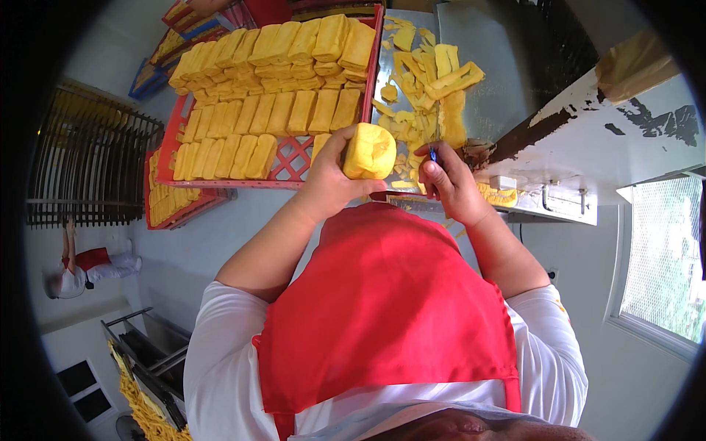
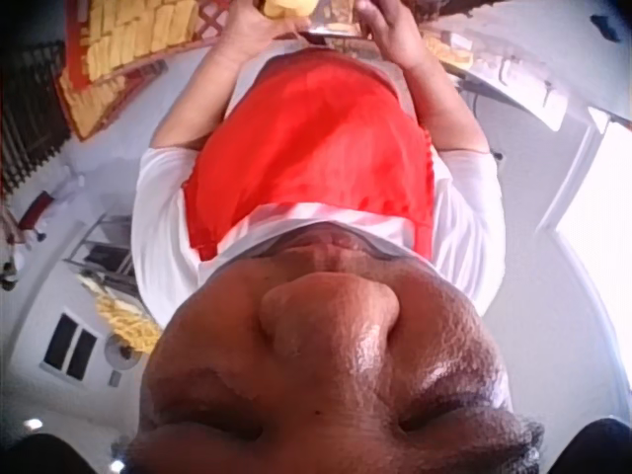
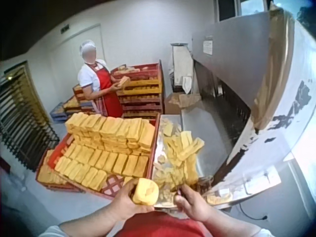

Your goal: The person arranges yellow rectangular food blocks in a red crate, then uses a knife to trim the edges of each block one by one, placing the trimmed pieces on a metal table. The person continues trimming multiple blocks throughout the clip.

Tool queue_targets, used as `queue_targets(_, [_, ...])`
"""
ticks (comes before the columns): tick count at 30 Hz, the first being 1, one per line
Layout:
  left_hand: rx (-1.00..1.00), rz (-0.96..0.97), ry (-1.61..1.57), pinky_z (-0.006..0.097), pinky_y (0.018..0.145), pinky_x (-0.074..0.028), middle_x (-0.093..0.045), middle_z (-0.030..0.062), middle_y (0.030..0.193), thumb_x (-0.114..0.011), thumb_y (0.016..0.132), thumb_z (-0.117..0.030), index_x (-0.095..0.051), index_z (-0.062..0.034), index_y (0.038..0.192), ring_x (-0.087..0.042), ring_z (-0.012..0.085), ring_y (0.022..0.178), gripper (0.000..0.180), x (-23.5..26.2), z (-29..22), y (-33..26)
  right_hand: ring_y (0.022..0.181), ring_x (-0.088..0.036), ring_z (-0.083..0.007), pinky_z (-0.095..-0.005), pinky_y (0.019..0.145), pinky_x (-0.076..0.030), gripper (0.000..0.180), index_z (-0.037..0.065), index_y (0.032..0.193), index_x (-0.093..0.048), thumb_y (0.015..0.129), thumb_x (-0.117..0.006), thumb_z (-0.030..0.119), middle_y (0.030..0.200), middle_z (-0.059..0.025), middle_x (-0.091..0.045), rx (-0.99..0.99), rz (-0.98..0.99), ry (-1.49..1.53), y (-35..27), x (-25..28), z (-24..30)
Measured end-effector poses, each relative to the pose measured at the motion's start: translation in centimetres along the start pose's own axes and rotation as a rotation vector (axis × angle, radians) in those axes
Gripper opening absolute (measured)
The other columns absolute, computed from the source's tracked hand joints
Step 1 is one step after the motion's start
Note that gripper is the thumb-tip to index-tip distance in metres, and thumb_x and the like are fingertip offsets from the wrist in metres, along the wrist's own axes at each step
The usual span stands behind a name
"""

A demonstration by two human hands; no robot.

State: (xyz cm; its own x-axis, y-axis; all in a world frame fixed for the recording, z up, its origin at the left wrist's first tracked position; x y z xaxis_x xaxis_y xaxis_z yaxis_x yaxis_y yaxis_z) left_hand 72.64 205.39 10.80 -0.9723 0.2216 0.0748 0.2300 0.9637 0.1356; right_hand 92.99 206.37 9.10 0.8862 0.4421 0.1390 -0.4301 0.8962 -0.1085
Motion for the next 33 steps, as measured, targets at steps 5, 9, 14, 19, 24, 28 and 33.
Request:
queue_targets(5, [-0.053, 0.052, 0.286, 0.034, 0.098, -0.044, -0.055, 0.0096, 0.121, -0.090, 0.060, -0.010, -0.046, -0.0033, 0.129, -0.054, 0.0228, 0.114, 0.082, 0.5, -0.9, -0.3, 0.073, -0.061, -0.0417, -0.0462, 0.067, -0.049, 0.030, 0.005, 0.113, -0.053, 0.098, -0.053, 0.031, 0.087, -0.0201, -0.062, 0.336, 0.223, -0.475, -1.9, -2.5, 4.3])
queue_targets(9, [-0.049, 0.087, 0.398, 0.034, 0.099, -0.043, -0.054, 0.0105, 0.122, -0.091, 0.058, -0.011, -0.046, -0.0036, 0.130, -0.053, 0.0261, 0.115, 0.085, 0.3, -1.3, -0.7, 0.081, -0.060, -0.0438, -0.0492, 0.069, -0.047, 0.031, 0.007, 0.114, -0.053, 0.097, -0.054, 0.033, 0.082, -0.0220, -0.063, 0.255, 0.269, -0.504, -2.0, -2.7, 4.5])
queue_targets(14, [-0.071, 0.121, 0.328, 0.033, 0.094, -0.045, -0.056, 0.0073, 0.117, -0.095, 0.054, -0.015, -0.048, -0.0043, 0.127, -0.055, 0.0191, 0.109, 0.088, 0.2, -0.6, -1.4, 0.080, -0.060, -0.0438, -0.0495, 0.069, -0.047, 0.032, 0.007, 0.115, -0.053, 0.097, -0.052, 0.034, 0.084, -0.0218, -0.064, 0.222, 0.379, -0.381, -2.5, -3.0, 4.1])
queue_targets(19, [0.015, 0.186, 0.179, 0.032, 0.094, -0.045, -0.056, 0.0059, 0.116, -0.093, 0.058, -0.019, -0.048, -0.0042, 0.127, -0.055, 0.0172, 0.108, 0.084, -0.3, 0.5, -1.8, 0.082, -0.060, -0.0442, -0.0496, 0.070, -0.047, 0.032, 0.006, 0.109, -0.053, 0.098, -0.051, 0.036, 0.086, -0.0226, -0.064, 0.206, 0.271, -0.513, -2.2, -2.7, 3.7])
queue_targets(24, [0.376, 0.170, -0.001, 0.032, 0.098, -0.043, -0.058, 0.0068, 0.119, -0.089, 0.064, -0.014, -0.049, -0.0029, 0.129, -0.054, 0.0170, 0.113, 0.077, -0.5, 3.5, -1.8, 0.085, -0.060, -0.0454, -0.0506, 0.073, -0.047, 0.035, 0.003, 0.102, -0.052, 0.098, -0.049, 0.038, 0.089, -0.0254, -0.063, 0.004, 0.150, -0.662, -0.5, -3.1, -0.6])
queue_targets(28, [0.294, 0.252, 0.080, 0.031, 0.096, -0.045, -0.059, 0.0061, 0.118, -0.088, 0.065, -0.014, -0.050, -0.0038, 0.128, -0.057, 0.0174, 0.109, 0.074, -0.1, 4.8, -3.1, 0.086, -0.061, -0.0446, -0.0488, 0.076, -0.046, 0.042, -0.001, 0.099, -0.055, 0.099, -0.046, 0.040, 0.087, -0.0262, -0.064, -0.250, 0.054, -0.532, 2.1, -0.7, -8.8])
queue_targets(33, [0.343, -0.046, 0.117, 0.032, 0.093, -0.048, -0.060, 0.0077, 0.118, -0.085, 0.070, -0.018, -0.051, -0.0029, 0.127, -0.058, 0.0169, 0.108, 0.068, 5.1, 7.6, -1.9, 0.092, -0.062, -0.0406, -0.0435, 0.080, -0.046, 0.042, -0.003, 0.107, -0.057, 0.100, -0.046, 0.037, 0.092, -0.0261, -0.064, -0.458, 0.073, -0.349, 0.2, -0.5, -10.9])
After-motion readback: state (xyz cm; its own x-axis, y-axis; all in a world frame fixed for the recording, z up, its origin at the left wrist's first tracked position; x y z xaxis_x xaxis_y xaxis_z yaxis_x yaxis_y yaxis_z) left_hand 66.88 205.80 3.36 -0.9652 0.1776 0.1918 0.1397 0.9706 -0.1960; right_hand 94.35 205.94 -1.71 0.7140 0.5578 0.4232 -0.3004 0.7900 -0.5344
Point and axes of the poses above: each hand's wrist, its own y-axis towards the middle knuckle, its own x-axis out of the back of the hand, z = x × y, the point moved 6 cm from there along y, towards the middle knuckle
